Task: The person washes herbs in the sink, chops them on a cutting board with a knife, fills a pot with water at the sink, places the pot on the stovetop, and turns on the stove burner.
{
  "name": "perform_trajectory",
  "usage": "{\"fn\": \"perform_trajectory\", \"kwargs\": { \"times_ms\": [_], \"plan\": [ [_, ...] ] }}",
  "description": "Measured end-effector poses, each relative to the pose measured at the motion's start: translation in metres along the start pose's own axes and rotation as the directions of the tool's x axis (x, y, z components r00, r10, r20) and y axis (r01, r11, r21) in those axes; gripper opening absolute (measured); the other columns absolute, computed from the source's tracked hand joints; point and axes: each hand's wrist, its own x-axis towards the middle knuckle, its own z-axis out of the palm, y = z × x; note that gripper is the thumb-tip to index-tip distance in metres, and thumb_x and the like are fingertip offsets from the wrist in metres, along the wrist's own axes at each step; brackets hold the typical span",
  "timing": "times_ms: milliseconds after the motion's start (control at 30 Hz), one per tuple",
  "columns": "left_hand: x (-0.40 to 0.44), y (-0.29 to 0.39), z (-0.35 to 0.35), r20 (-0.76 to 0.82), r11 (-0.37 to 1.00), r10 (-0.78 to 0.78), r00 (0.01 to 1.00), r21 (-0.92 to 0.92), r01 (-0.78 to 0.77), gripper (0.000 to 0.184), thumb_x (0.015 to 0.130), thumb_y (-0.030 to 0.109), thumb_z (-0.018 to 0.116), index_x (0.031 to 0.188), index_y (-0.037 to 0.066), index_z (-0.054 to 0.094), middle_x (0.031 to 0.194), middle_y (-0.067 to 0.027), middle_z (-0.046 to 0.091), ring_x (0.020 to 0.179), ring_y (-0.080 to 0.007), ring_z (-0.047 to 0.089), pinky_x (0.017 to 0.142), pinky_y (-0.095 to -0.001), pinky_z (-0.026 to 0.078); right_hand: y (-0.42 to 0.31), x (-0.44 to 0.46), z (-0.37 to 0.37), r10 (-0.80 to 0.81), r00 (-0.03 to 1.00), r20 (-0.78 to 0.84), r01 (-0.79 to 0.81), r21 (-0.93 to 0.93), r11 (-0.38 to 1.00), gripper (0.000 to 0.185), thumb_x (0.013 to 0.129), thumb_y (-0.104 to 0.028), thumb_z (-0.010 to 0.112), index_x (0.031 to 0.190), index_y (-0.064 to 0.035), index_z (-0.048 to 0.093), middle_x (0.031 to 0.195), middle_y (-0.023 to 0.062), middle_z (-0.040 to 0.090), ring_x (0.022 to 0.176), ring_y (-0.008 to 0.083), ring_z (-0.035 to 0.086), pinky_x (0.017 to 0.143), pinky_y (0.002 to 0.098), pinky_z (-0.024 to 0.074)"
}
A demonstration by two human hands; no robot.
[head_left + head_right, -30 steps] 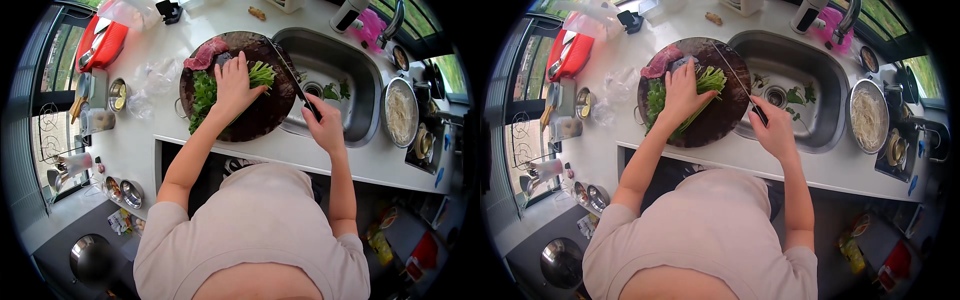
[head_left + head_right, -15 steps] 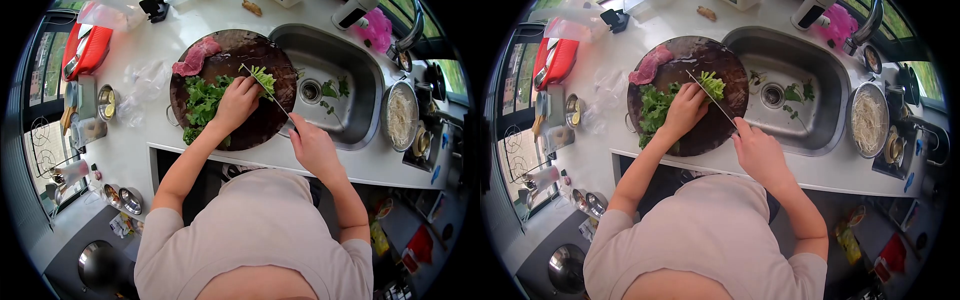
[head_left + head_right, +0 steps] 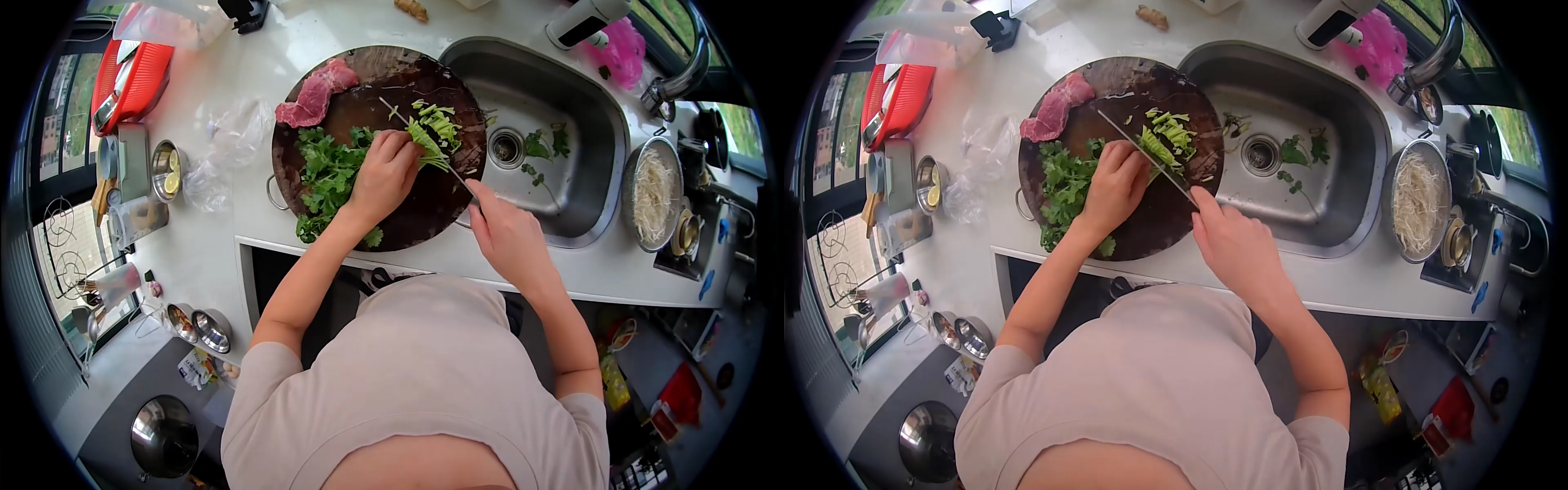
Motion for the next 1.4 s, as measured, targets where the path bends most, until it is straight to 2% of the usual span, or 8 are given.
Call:
{"fn": "perform_trajectory", "kwargs": {
  "times_ms": [300,633,867,967,1000,1133,1300,1400],
  "plan": [
    [-0.002,-0.002,0.005,-0.003,1.0,-0.03,1.0,0.003,0.03,0.02,0.073,-0.004,0.062,0.092,-0.002,0.057,0.096,-0.013,0.055,0.093,-0.0326,0.052,0.077,-0.0386,0.045,-0.005,0.022,0.023,0.087,0.994,0.059,-0.087,-0.006,0.996,0.029,0.09,-0.018,0.05,0.116,-0.005,0.049,0.07,0.0194,0.061,0.062,0.0384,0.061,0.055,0.0474,0.0495],
    [0.006,0.003,-0.037,0.145,0.98,-0.051,0.988,0.197,0.022,0.02,0.074,0.009,0.064,0.095,0.009,0.061,0.1,-0.0056,0.058,0.103,-0.0246,0.053,0.1,-0.0492,0.031,-0.013,0.0,0.006,0.0,0.998,-0.063,-0.002,-0.035,0.999,0.028,0.09,-0.019,0.051,0.116,-0.0073,0.048,0.069,0.0162,0.062,0.06,0.0377,0.061,0.053,0.0467,0.0497],
    [-0.007,-0.005,-0.014,0.005,0.999,-0.045,0.999,0.03,0.045,0.013,0.074,0.003,0.063,0.085,0.001,0.057,0.087,-0.0116,0.055,0.082,-0.03,0.054,0.07,-0.0392,0.046,-0.033,-0.007,0.004,0.086,0.992,0.094,-0.073,-0.131,0.989,0.025,0.09,-0.019,0.051,0.11,-0.0048,0.048,0.068,0.0163,0.061,0.06,0.0354,0.062,0.053,0.0449,0.0509],
    [-0.012,-0.005,-0.01,0.058,0.995,-0.097,0.994,0.015,0.096,0.025,0.074,0.002,0.064,0.099,-0.001,0.059,0.098,-0.0145,0.057,0.09,-0.0335,0.055,0.077,-0.0396,0.046,-0.026,0.01,0.026,0.078,0.995,0.067,-0.07,-0.124,0.99,0.023,0.089,-0.018,0.051,0.109,-0.0046,0.049,0.068,0.0169,0.061,0.06,0.0351,0.062,0.054,0.0445,0.0507],
    [-0.011,-0.005,-0.009,0.017,0.996,-0.078,0.997,0.042,0.077,0.013,0.074,0.002,0.063,0.086,-0.001,0.057,0.089,-0.0123,0.056,0.083,-0.0303,0.054,0.072,-0.0388,0.046,-0.013,0.017,0.044,0.048,0.999,0.023,-0.045,-0.092,0.995,0.024,0.089,-0.017,0.051,0.109,-0.0047,0.05,0.068,0.0169,0.062,0.061,0.0351,0.062,0.054,0.0447,0.0504],
    [-0.008,0.007,-0.028,0.135,0.993,-0.077,0.988,0.098,0.064,0.014,0.076,0.007,0.063,0.089,0.003,0.059,0.097,-0.0105,0.057,0.095,-0.0289,0.055,0.088,-0.0432,0.043,0.009,0.023,0.048,-0.007,0.998,-0.066,0.016,0.135,0.991,0.027,0.089,-0.017,0.05,0.113,-0.0054,0.051,0.07,0.0165,0.062,0.063,0.0355,0.061,0.057,0.046,0.0489],
    [0.003,0.008,-0.063,0.168,0.973,-0.062,0.984,0.23,0.022,0.015,0.077,0.013,0.064,0.09,0.008,0.06,0.105,-0.0077,0.057,0.107,-0.0291,0.052,0.104,-0.0539,0.027,-0.017,0.002,0.018,0.002,0.999,-0.034,0.0,0.035,0.999,0.029,0.089,-0.018,0.051,0.115,-0.0062,0.05,0.071,0.0164,0.062,0.063,0.0364,0.061,0.058,0.0467,0.0491],
    [-0.008,-0.001,-0.052,0.185,0.984,-0.129,0.974,0.144,0.103,0.018,0.074,0.009,0.065,0.09,0.007,0.059,0.102,-0.0091,0.057,0.099,-0.0299,0.054,0.09,-0.0438,0.041,-0.024,-0.009,0.013,0.013,0.998,0.06,-0.01,-0.057,0.998,0.027,0.089,-0.017,0.051,0.113,-0.0051,0.05,0.068,0.0173,0.061,0.06,0.0373,0.061,0.054,0.047,0.0497]
  ]
}}
